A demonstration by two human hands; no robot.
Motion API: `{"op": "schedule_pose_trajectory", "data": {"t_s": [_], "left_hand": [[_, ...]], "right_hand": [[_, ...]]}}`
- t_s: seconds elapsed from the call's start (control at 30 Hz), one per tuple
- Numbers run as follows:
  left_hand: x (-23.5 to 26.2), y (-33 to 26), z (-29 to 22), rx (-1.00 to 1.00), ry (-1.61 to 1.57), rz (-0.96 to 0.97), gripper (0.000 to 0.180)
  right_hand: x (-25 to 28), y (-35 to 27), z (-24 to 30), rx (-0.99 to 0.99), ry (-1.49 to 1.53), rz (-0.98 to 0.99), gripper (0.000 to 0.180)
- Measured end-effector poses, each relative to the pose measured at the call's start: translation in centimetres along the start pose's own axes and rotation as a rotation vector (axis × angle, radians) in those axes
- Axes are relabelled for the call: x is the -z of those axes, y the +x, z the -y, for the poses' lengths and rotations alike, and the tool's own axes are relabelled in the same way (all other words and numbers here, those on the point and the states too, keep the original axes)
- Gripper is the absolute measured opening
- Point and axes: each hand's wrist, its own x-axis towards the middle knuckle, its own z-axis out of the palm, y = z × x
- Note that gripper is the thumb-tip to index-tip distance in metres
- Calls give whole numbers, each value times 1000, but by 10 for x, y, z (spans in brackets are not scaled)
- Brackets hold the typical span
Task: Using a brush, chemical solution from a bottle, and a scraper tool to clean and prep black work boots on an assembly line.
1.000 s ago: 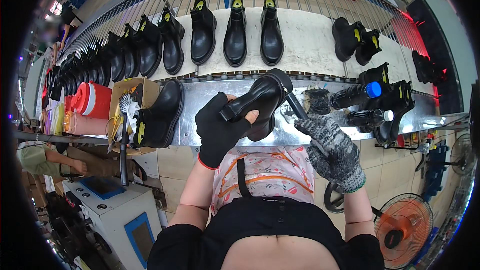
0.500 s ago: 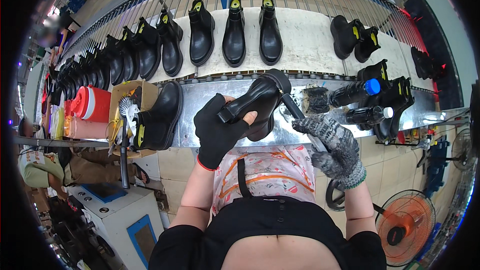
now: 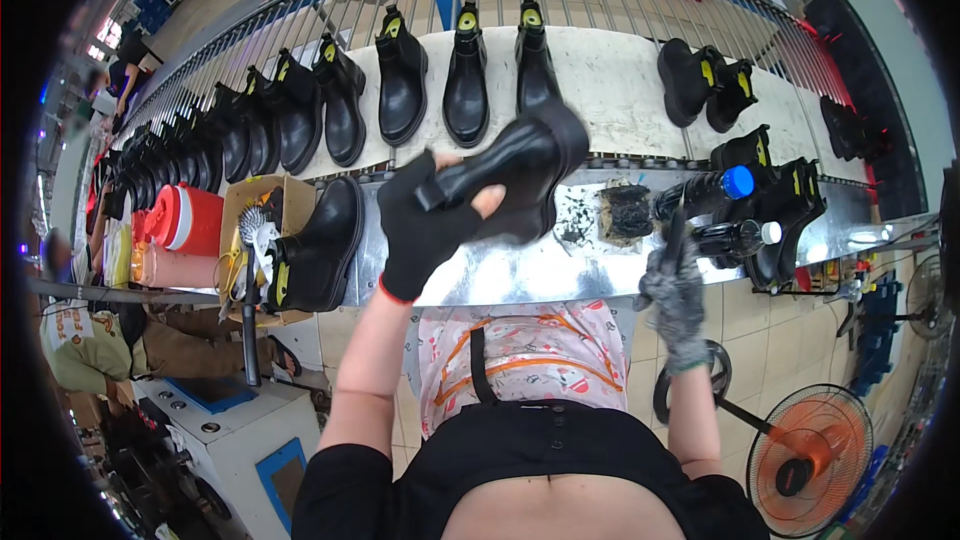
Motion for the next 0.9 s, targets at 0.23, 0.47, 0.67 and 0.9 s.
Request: {"op": "schedule_pose_trajectory", "data": {"t_s": [0.23, 0.47, 0.67, 0.9], "left_hand": [[-103, 148, -39, -837, 168, 174, 36], [-250, 233, 45, -1014, 886, 400, 19], [-316, 242, 114, -950, 1010, 904, 18], [-251, 276, 101, -777, 243, 108, 52]], "right_hand": [[52, 21, -156, 83, -572, -299, 24], [25, 11, -140, -3, -687, -166, 51], [35, 8, -149, 122, -852, -201, 26], [49, 4, -159, 123, -646, -201, 29]]}}
